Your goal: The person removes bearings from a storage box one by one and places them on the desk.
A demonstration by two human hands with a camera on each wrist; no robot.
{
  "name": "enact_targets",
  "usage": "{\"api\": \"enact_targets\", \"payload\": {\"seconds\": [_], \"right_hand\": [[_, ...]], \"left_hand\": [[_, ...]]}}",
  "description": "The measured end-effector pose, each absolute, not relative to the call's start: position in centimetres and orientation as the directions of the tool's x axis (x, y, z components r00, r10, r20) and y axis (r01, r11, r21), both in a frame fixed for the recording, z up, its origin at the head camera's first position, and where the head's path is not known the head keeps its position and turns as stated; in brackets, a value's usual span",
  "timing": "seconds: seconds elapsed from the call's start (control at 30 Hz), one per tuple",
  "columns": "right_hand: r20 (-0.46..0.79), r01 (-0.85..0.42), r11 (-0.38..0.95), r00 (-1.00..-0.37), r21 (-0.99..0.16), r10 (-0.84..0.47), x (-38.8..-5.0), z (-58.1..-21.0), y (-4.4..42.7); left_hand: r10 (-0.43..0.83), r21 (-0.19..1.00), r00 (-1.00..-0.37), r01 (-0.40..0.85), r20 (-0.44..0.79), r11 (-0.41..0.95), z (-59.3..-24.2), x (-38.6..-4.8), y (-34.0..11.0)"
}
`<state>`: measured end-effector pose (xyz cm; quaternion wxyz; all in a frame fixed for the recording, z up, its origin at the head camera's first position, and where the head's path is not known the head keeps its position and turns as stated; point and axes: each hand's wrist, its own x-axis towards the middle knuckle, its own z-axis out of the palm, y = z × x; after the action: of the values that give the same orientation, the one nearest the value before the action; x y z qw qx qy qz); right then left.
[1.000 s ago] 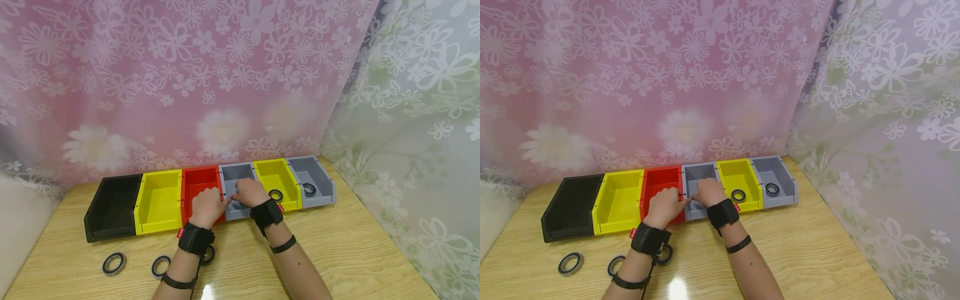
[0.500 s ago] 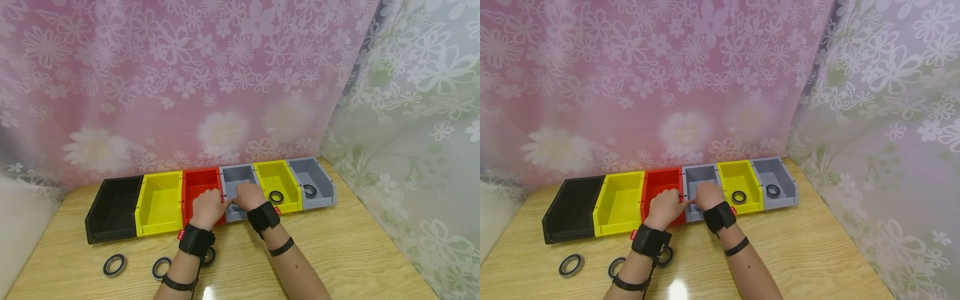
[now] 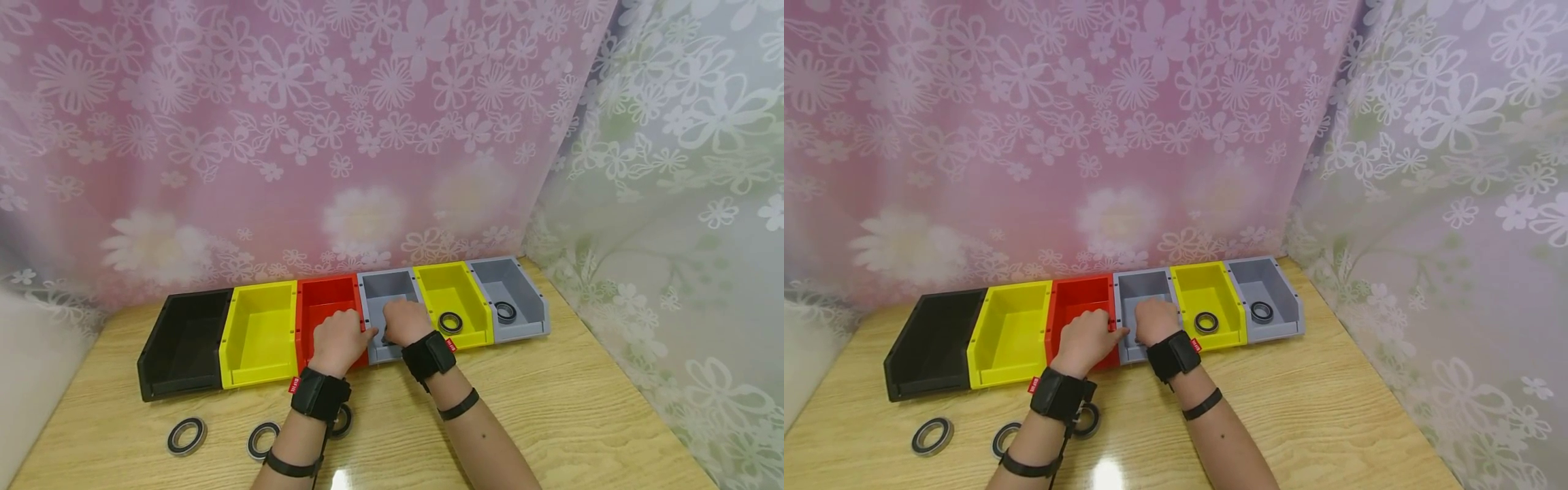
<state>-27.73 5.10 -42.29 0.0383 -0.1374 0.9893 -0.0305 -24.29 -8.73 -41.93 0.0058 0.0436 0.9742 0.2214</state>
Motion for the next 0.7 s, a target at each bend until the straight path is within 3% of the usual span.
{"api": "enact_targets", "payload": {"seconds": [0.7], "right_hand": [[-0.134,-0.225,0.974,-0.966,0.025,-0.220,-27.88,-42.91,4.56]], "left_hand": [[0.089,0.438,-0.996,0.084,0.010,0.895,-42.01,-24.25,-8.86]]}}
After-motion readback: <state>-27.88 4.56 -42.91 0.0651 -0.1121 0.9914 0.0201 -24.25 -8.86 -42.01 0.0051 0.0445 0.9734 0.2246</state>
